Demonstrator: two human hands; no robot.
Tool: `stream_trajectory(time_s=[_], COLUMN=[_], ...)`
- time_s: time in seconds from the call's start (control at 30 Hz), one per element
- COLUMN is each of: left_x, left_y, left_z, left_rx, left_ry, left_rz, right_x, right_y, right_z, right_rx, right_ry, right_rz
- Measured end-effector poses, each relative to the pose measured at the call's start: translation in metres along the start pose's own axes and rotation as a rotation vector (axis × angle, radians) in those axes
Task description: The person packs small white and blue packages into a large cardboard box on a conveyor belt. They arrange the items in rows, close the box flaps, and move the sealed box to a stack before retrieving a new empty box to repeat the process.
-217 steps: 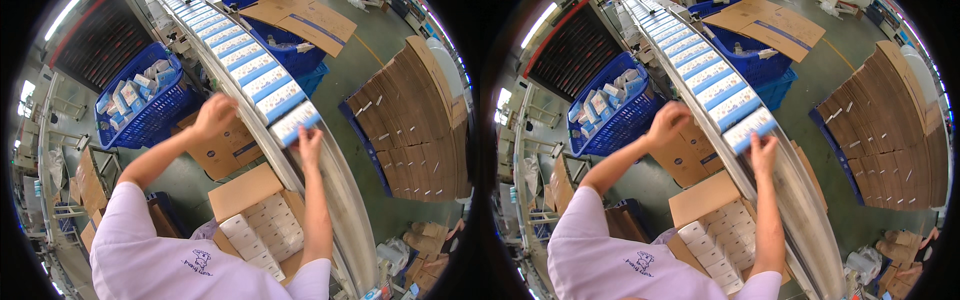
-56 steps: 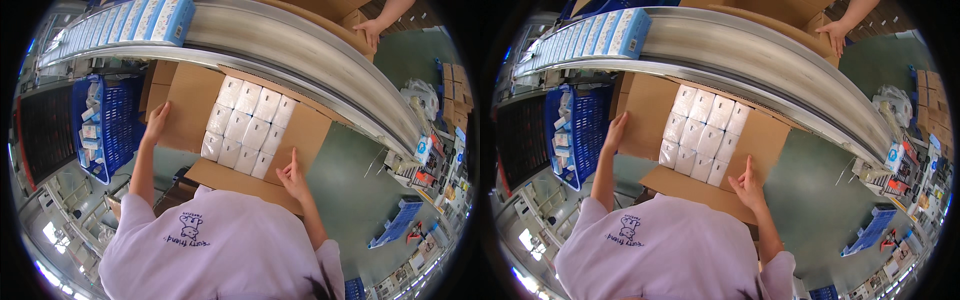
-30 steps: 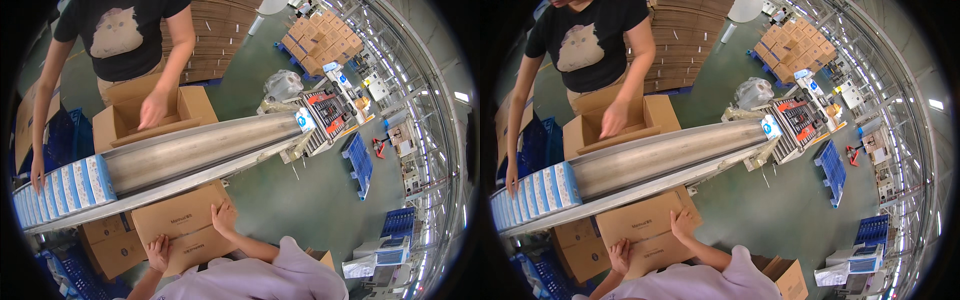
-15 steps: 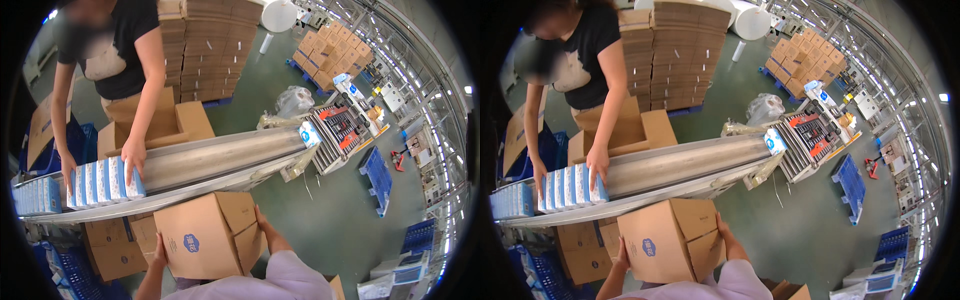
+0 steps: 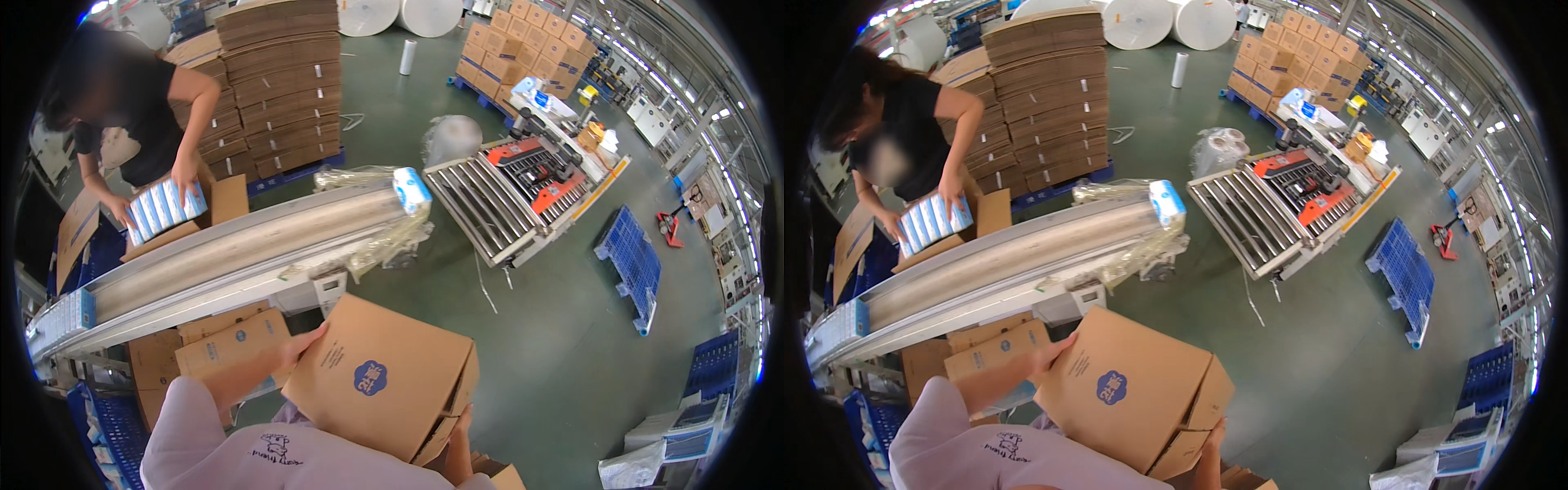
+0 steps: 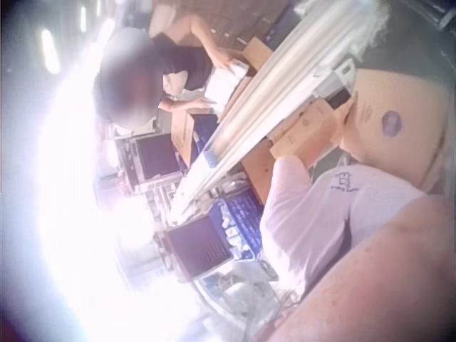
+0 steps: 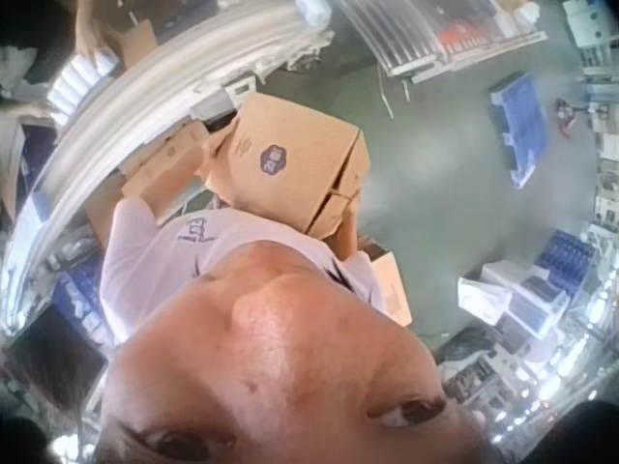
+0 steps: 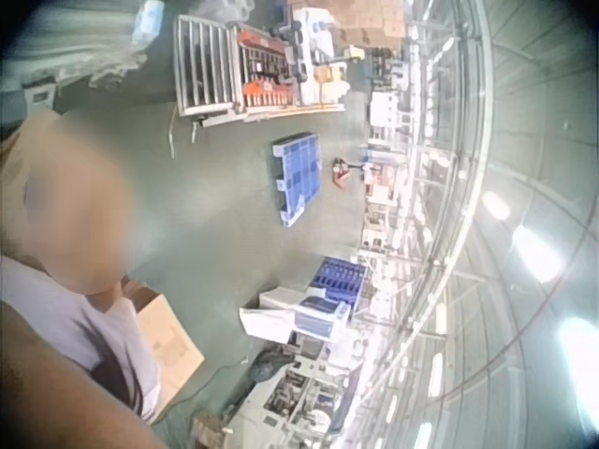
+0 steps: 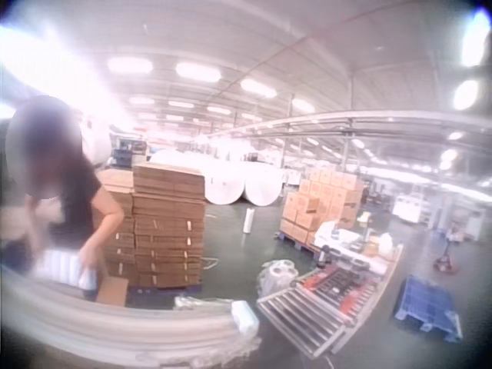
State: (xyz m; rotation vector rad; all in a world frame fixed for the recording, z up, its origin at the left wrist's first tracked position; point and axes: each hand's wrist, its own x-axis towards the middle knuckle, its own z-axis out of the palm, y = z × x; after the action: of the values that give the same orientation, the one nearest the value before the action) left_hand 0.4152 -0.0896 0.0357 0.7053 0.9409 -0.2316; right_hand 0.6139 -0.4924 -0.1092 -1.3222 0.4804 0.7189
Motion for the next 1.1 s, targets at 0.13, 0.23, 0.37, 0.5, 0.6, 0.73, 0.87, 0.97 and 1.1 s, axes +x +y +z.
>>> stream_trajectory(time_s=[0.13, 0.23, 0.37, 0.5, 0.6, 0.73, 0.87, 0.97, 1.1], left_x=[0.092, 0.120, 0.191, 0.262, 0.298, 0.348, 0.410, 0.461, 0.506], left_y=[0.043, 0.075, 0.121, 0.207, 0.257, 0.314, 0.361, 0.387, 0.407], left_z=[0.086, 0.169, 0.223, 0.299, 0.339, 0.364, 0.376, 0.374, 0.385], left_rx=[0.466, 0.740, 0.745, 0.797, 0.784, 0.738, 0.649, 0.455, -0.074], left_ry=[0.240, 0.537, 0.418, 0.275, 0.251, 0.325, 0.444, 0.613, 0.718], left_rz=[0.161, 0.238, 0.249, 0.315, 0.315, 0.265, 0.209, 0.202, 0.204], right_x=[0.039, 0.064, 0.102, 0.140, 0.186, 0.254, 0.365, 0.471, 0.604], right_y=[-0.041, -0.066, -0.124, -0.215, -0.267, -0.333, -0.409, -0.497, -0.623], right_z=[-0.051, -0.060, -0.063, -0.042, -0.042, -0.012, 0.021, 0.069, 0.166], right_rx=[-0.059, -0.217, -0.244, -0.014, -0.041, -0.113, -0.170, -0.432, -0.966], right_ry=[0.235, 0.435, 0.551, 0.631, 0.685, 0.638, 0.541, 0.398, 0.197], right_rz=[-0.083, -0.312, -0.285, -0.346, -0.365, -0.339, -0.280, -0.245, -0.367])
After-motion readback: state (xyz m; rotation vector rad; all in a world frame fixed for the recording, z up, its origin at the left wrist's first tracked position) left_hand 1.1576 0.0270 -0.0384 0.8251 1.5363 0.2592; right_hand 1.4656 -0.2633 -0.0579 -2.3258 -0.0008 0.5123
